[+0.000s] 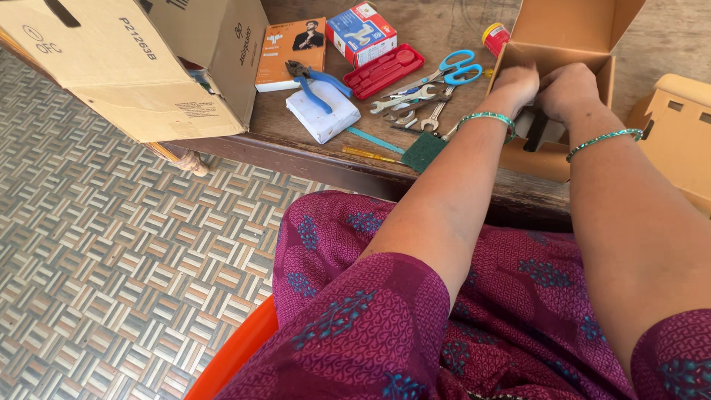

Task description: The person sits on the floor and places books one by one from a stack into an open cardboard box, pressing them down to fit. They then close the box flaps and begin placing small items, including tools and boxes, into a second smaller cardboard box.

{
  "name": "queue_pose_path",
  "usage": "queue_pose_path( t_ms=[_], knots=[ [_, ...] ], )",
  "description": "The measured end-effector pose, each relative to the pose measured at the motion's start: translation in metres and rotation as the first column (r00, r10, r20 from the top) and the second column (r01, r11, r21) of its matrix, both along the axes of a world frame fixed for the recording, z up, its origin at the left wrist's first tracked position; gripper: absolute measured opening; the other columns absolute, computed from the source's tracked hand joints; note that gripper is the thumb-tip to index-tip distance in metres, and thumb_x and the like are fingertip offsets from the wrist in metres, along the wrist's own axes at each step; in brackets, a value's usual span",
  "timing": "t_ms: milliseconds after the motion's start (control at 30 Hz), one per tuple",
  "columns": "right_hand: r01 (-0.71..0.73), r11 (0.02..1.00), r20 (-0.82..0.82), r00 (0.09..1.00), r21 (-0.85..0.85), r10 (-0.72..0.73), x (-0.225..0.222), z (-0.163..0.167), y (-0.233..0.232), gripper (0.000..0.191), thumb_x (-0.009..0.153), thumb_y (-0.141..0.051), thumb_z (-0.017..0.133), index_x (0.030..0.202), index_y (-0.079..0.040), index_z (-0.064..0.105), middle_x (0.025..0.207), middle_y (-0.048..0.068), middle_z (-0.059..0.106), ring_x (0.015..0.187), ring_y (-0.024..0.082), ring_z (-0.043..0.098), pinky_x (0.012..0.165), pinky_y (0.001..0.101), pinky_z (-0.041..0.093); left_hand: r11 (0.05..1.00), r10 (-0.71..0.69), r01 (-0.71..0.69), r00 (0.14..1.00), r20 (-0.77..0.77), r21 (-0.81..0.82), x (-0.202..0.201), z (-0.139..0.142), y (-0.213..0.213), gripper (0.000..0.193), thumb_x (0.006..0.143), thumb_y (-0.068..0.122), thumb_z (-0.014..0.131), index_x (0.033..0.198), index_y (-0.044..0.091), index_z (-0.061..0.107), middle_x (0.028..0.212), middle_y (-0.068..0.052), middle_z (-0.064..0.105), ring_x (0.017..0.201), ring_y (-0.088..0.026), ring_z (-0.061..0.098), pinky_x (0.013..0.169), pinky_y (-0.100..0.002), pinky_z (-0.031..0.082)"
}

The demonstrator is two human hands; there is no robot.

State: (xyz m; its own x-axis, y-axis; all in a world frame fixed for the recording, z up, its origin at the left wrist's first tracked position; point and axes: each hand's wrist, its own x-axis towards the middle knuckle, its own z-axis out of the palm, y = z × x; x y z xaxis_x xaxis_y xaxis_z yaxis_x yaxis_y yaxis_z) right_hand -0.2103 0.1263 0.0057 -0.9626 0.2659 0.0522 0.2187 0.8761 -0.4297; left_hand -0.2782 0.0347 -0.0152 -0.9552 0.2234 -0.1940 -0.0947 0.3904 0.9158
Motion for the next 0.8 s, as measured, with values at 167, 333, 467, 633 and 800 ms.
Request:
queue_pose_path(
  t_ms=[167, 333, 467, 633, 800],
  knots=[
    [0.011, 0.977, 0.015, 1.000, -0.211, -0.008, -0.001, -0.004, -0.001, 0.045, 0.083, 0.001, 0.077, 0.128, -0.005, 0.073, 0.116, 0.019, 0.074, 0.096, 0.024, 0.071, 0.080, 0.0394, 0.056, 0.927, 0.029, -0.112, 0.973, 0.227, 0.359, 0.003, 0.013, -0.012, 0.094, 0.098, 0.070, 0.022, 0.154, -0.005, 0.036, 0.159, -0.029, 0.036, 0.147, -0.042, 0.038, 0.115, -0.053, 0.034],
    [0.146, 0.925, 0.009, 0.988, -0.352, -0.152, 0.011, 0.014, -0.011, 0.042, 0.087, -0.003, 0.074, 0.128, -0.009, 0.072, 0.106, 0.012, 0.072, 0.082, 0.021, 0.067, 0.060, 0.0404, 0.052, 0.857, -0.014, -0.059, 0.990, 0.138, 0.512, 0.018, 0.039, -0.032, 0.096, 0.096, 0.072, 0.023, 0.160, 0.000, 0.020, 0.165, -0.028, 0.022, 0.155, -0.037, 0.020, 0.123, -0.052, 0.020],
    [-0.045, 0.833, -0.232, 0.968, -0.552, -0.101, 0.015, 0.030, -0.036, 0.028, 0.089, -0.001, 0.077, 0.117, 0.001, 0.072, 0.096, 0.010, 0.072, 0.077, 0.016, 0.069, 0.060, 0.0286, 0.055, 0.929, 0.063, -0.020, 0.992, -0.105, 0.370, 0.016, 0.064, -0.069, 0.106, 0.098, 0.079, 0.015, 0.151, -0.008, 0.046, 0.153, -0.031, 0.048, 0.146, -0.038, 0.038, 0.115, -0.053, 0.034],
    [-0.303, 0.736, -0.430, 0.903, -0.606, 0.017, 0.025, 0.052, -0.087, 0.014, 0.091, 0.004, 0.075, 0.105, 0.002, 0.073, 0.094, 0.008, 0.074, 0.080, 0.014, 0.075, 0.067, 0.0244, 0.065, 0.946, 0.256, -0.263, 0.965, 0.064, 0.189, 0.025, 0.073, -0.166, 0.105, 0.096, 0.078, 0.012, 0.115, -0.006, 0.071, 0.085, -0.020, 0.072, 0.067, -0.029, 0.070, 0.052, -0.046, 0.055],
    [-0.335, 0.733, -0.300, 0.936, -0.591, 0.186, 0.053, 0.062, -0.153, 0.013, 0.082, 0.007, 0.072, 0.094, 0.003, 0.073, 0.089, 0.009, 0.074, 0.077, 0.016, 0.075, 0.065, 0.0285, 0.063, 0.943, 0.277, -0.308, 0.937, 0.212, 0.125, 0.058, 0.041, -0.238, 0.086, 0.096, 0.070, 0.024, 0.122, -0.001, 0.065, 0.087, -0.016, 0.068, 0.072, -0.028, 0.065, 0.057, -0.048, 0.053]
  ],
)
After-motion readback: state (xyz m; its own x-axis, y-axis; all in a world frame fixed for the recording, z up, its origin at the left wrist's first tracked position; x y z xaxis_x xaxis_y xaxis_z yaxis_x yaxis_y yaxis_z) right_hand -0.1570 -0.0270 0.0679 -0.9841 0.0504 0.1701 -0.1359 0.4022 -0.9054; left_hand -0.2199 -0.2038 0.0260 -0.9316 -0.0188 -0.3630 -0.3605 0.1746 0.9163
